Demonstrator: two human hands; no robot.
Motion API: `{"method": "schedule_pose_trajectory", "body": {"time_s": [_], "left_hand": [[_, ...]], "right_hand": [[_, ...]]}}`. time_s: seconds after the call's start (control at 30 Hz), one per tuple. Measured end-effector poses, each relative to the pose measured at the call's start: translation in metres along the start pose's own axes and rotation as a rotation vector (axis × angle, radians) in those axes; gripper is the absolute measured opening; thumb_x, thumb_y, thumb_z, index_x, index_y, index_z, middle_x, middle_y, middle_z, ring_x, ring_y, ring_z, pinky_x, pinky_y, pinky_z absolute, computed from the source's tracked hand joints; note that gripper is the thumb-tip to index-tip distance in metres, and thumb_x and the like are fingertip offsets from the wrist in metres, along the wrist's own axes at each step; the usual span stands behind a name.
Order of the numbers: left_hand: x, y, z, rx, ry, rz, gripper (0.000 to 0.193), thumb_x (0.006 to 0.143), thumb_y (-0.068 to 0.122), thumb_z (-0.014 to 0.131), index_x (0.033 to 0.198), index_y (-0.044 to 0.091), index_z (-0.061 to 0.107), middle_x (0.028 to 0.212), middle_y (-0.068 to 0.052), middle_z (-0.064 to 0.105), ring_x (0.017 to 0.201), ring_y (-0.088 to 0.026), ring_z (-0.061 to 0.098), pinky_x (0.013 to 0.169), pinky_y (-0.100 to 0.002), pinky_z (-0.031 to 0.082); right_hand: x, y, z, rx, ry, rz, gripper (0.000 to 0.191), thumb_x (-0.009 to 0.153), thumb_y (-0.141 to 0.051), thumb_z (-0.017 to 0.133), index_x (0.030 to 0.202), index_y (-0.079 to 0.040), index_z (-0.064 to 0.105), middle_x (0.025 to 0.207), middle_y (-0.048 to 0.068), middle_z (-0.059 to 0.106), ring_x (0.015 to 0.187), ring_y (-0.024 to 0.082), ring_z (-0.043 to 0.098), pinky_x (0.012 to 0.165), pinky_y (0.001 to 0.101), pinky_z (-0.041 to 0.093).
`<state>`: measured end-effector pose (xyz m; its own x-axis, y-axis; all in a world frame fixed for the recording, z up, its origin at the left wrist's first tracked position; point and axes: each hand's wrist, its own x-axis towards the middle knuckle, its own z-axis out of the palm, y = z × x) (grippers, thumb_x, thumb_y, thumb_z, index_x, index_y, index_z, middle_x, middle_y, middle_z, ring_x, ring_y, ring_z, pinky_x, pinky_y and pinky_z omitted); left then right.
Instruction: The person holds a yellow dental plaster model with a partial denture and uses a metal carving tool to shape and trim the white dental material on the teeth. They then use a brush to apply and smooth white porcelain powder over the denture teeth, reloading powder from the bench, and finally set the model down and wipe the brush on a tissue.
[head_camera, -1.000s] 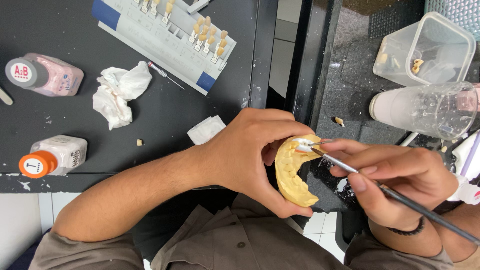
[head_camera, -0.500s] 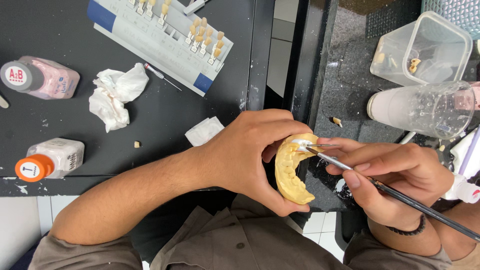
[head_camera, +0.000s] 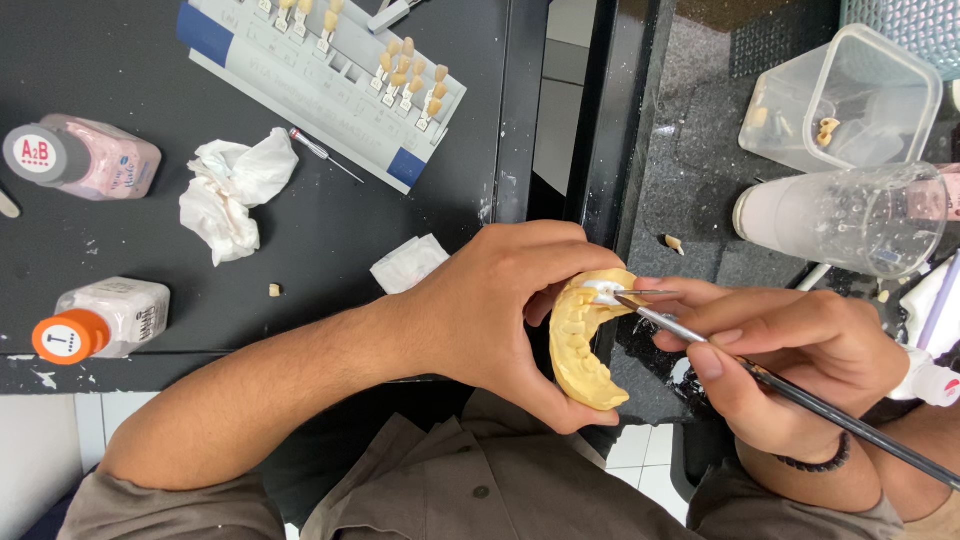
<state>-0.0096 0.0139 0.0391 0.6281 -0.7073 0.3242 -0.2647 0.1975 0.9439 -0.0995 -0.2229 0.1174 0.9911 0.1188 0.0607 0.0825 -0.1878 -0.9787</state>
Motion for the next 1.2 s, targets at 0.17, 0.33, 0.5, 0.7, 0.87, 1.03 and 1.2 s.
{"method": "schedule_pose_trajectory", "body": {"time_s": [0.17, 0.33, 0.5, 0.7, 0.87, 1.03, 1.2], "left_hand": [[-0.001, 0.000, 0.000, 0.011, 0.004, 0.005, 0.075, 0.068, 0.045, 0.097, 0.123, 0.004, 0.067, 0.093, 0.001, 0.060, 0.068, -0.007, 0.060, 0.058, -0.019, 0.050], [0.000, 0.000, 0.000, 0.012, -0.008, -0.009, 0.075, 0.067, 0.045, 0.097, 0.122, 0.004, 0.068, 0.092, 0.000, 0.059, 0.067, -0.008, 0.059, 0.061, -0.022, 0.049], [-0.001, -0.001, 0.000, 0.005, -0.011, -0.011, 0.076, 0.067, 0.045, 0.097, 0.123, 0.004, 0.068, 0.092, 0.000, 0.059, 0.067, -0.007, 0.059, 0.061, -0.022, 0.049], [-0.001, 0.000, 0.000, 0.008, -0.005, 0.009, 0.076, 0.068, 0.045, 0.098, 0.124, 0.003, 0.068, 0.089, 0.000, 0.060, 0.068, -0.007, 0.060, 0.058, -0.020, 0.049], [-0.001, 0.000, 0.001, 0.006, -0.010, 0.012, 0.075, 0.067, 0.046, 0.097, 0.121, 0.002, 0.069, 0.091, 0.001, 0.061, 0.066, -0.007, 0.060, 0.056, -0.019, 0.049], [-0.002, 0.000, 0.000, -0.037, 0.000, -0.023, 0.073, 0.067, 0.046, 0.096, 0.118, 0.001, 0.070, 0.089, 0.001, 0.064, 0.063, -0.006, 0.062, 0.053, -0.017, 0.049], [-0.002, 0.000, 0.001, -0.069, 0.011, -0.045, 0.070, 0.067, 0.046, 0.096, 0.113, 0.000, 0.072, 0.089, 0.000, 0.068, 0.063, -0.005, 0.064, 0.054, -0.016, 0.051]], "right_hand": [[0.000, -0.002, -0.002, -0.033, -0.028, 0.003, 0.011, 0.101, 0.004, 0.066, 0.105, -0.003, 0.059, 0.094, 0.021, 0.074, 0.100, 0.030, 0.078, 0.114, 0.0608, 0.057], [-0.002, 0.002, -0.001, -0.018, -0.004, -0.006, 0.010, 0.103, 0.005, 0.066, 0.103, -0.003, 0.060, 0.095, 0.022, 0.074, 0.099, 0.029, 0.079, 0.114, 0.0610, 0.058], [-0.003, -0.001, -0.001, -0.034, -0.021, 0.002, 0.011, 0.102, 0.004, 0.065, 0.106, -0.003, 0.059, 0.096, 0.022, 0.074, 0.102, 0.030, 0.078, 0.115, 0.0608, 0.057], [0.001, -0.005, -0.003, -0.023, -0.057, 0.017, 0.011, 0.102, 0.004, 0.064, 0.107, -0.003, 0.057, 0.097, 0.021, 0.074, 0.105, 0.033, 0.077, 0.115, 0.0612, 0.056], [-0.001, -0.005, -0.003, -0.010, -0.064, 0.025, 0.012, 0.102, 0.003, 0.065, 0.108, -0.003, 0.056, 0.097, 0.021, 0.074, 0.108, 0.035, 0.076, 0.114, 0.0611, 0.056], [0.000, -0.003, -0.001, -0.122, -0.063, -0.025, 0.013, 0.100, 0.003, 0.065, 0.106, -0.002, 0.055, 0.098, 0.021, 0.073, 0.107, 0.036, 0.076, 0.108, 0.0571, 0.060], [-0.002, -0.001, 0.007, -0.155, -0.006, -0.053, 0.011, 0.099, 0.005, 0.066, 0.103, -0.001, 0.057, 0.095, 0.022, 0.073, 0.106, 0.037, 0.076, 0.105, 0.0551, 0.062]]}}
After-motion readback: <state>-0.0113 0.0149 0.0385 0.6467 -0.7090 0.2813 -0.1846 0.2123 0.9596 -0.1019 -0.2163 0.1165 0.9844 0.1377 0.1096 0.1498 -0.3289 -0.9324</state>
